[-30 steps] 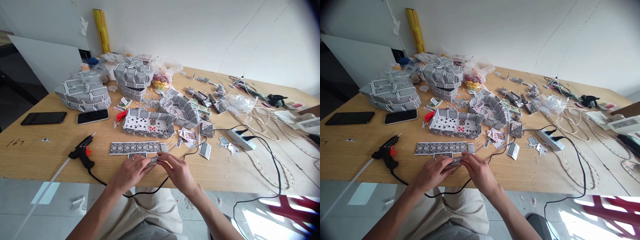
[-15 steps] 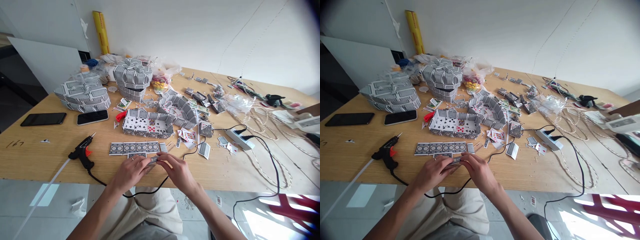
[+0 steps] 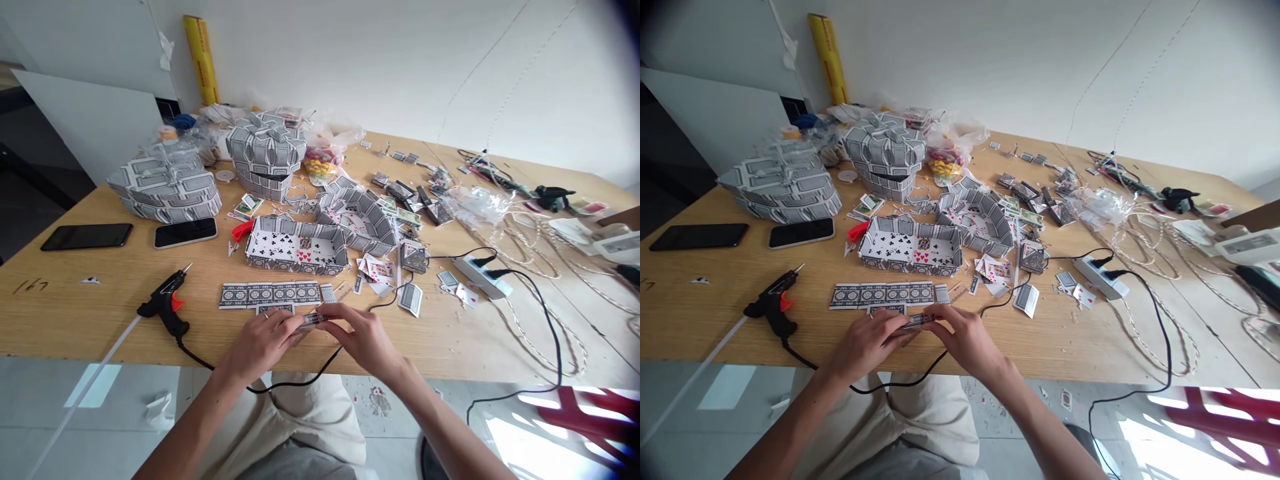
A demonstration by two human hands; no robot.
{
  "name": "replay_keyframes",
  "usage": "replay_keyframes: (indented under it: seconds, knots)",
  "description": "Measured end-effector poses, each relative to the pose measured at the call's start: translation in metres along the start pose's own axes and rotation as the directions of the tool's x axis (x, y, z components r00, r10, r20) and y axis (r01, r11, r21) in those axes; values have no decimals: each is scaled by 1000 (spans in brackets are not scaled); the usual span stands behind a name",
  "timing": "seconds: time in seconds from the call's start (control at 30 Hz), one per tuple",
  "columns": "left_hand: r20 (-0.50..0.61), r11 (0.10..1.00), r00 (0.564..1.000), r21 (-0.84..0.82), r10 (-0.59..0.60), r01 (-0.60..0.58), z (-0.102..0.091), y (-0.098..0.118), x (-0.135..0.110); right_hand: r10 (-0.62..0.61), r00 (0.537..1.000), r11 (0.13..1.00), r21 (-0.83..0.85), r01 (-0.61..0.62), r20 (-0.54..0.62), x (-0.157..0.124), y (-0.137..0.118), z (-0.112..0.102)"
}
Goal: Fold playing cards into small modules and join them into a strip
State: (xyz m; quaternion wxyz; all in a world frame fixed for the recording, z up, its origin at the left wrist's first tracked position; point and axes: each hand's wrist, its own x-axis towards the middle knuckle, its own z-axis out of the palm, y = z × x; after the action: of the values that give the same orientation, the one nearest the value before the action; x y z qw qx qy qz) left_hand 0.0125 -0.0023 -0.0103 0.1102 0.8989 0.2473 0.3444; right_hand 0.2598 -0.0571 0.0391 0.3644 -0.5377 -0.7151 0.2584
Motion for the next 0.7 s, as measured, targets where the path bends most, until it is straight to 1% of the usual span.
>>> replay_keyframes:
  seconds: [0.03, 0.13, 0.27, 0.33, 0.43, 0.6, 0.7]
  knots:
    - [1, 1000, 1000, -1, 6, -6, -1, 0, 1, 9, 999, 1000, 0, -9, 51, 4, -1, -5]
    - [12, 1000, 1000, 4, 17, -17, -2, 0, 2, -38, 981, 999, -8, 40, 190, 16, -4, -21]
    - [20, 1000, 1000, 4, 9, -9, -2, 0, 1, -93, 953, 993, -42, 110, 287, 26, -7, -33]
    - [8, 1000, 1000, -9, 8, -8, -1, -1, 1, -96, 944, 989, -76, 126, 317, 27, -7, -35]
    - [-8, 1000, 1000, -20, 8, -8, -1, -1, 0, -86, 941, 976, -162, 145, 326, 23, -8, -34]
    - [-2, 1000, 1000, -23, 1, -1, -1, -2, 0, -69, 929, 942, -282, 180, 365, 18, -10, -30]
    - [-1, 1000, 1000, -23, 2, -2, 0, -2, 0, -87, 919, 913, -338, 228, 384, 17, -12, -26]
